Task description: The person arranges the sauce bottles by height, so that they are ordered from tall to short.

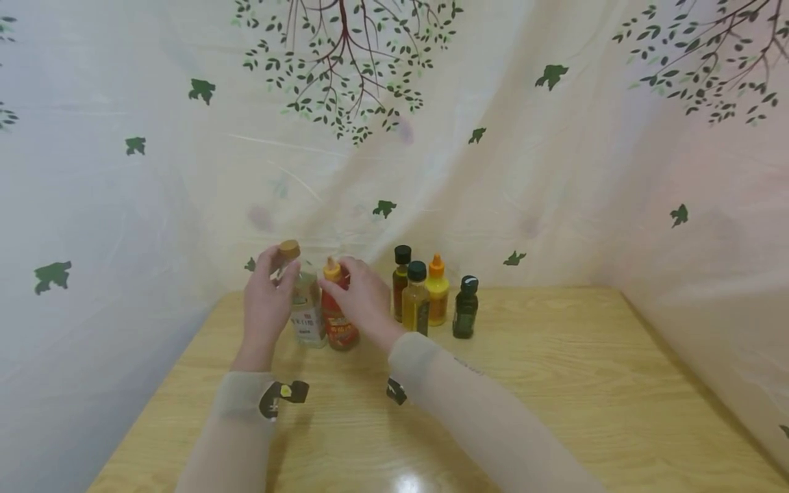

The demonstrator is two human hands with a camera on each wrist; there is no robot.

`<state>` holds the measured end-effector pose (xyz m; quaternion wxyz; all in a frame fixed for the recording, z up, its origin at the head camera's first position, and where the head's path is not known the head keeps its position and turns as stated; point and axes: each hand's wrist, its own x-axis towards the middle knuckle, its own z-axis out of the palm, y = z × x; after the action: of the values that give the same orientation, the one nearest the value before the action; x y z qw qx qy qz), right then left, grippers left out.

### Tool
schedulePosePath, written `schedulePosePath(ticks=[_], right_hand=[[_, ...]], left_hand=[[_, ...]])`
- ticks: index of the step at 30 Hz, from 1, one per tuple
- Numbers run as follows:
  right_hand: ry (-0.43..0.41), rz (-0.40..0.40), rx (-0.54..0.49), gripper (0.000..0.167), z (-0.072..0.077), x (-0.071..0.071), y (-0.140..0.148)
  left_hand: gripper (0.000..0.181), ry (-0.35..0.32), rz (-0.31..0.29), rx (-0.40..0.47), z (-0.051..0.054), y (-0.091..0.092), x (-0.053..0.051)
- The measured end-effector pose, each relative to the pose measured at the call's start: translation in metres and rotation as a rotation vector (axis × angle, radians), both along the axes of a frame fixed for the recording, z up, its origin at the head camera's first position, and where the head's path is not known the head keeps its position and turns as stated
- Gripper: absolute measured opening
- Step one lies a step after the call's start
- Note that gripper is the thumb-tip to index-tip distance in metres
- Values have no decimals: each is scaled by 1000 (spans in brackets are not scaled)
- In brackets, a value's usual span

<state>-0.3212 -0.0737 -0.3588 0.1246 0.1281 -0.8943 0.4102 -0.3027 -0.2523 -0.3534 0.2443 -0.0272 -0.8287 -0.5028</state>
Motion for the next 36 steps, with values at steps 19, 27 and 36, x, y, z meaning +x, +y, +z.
schedulePosePath(ticks=[19,27,36], right_hand=[[14,-43,74,54,1,6,0],[9,-34,65,56,0,4,-1],[15,-17,47,53,-1,4,0]], left_hand=[[60,32,-12,6,-4,1,-4],[61,38,-8,-2,-3,1,-2],[59,42,0,-6,-2,0,-2]])
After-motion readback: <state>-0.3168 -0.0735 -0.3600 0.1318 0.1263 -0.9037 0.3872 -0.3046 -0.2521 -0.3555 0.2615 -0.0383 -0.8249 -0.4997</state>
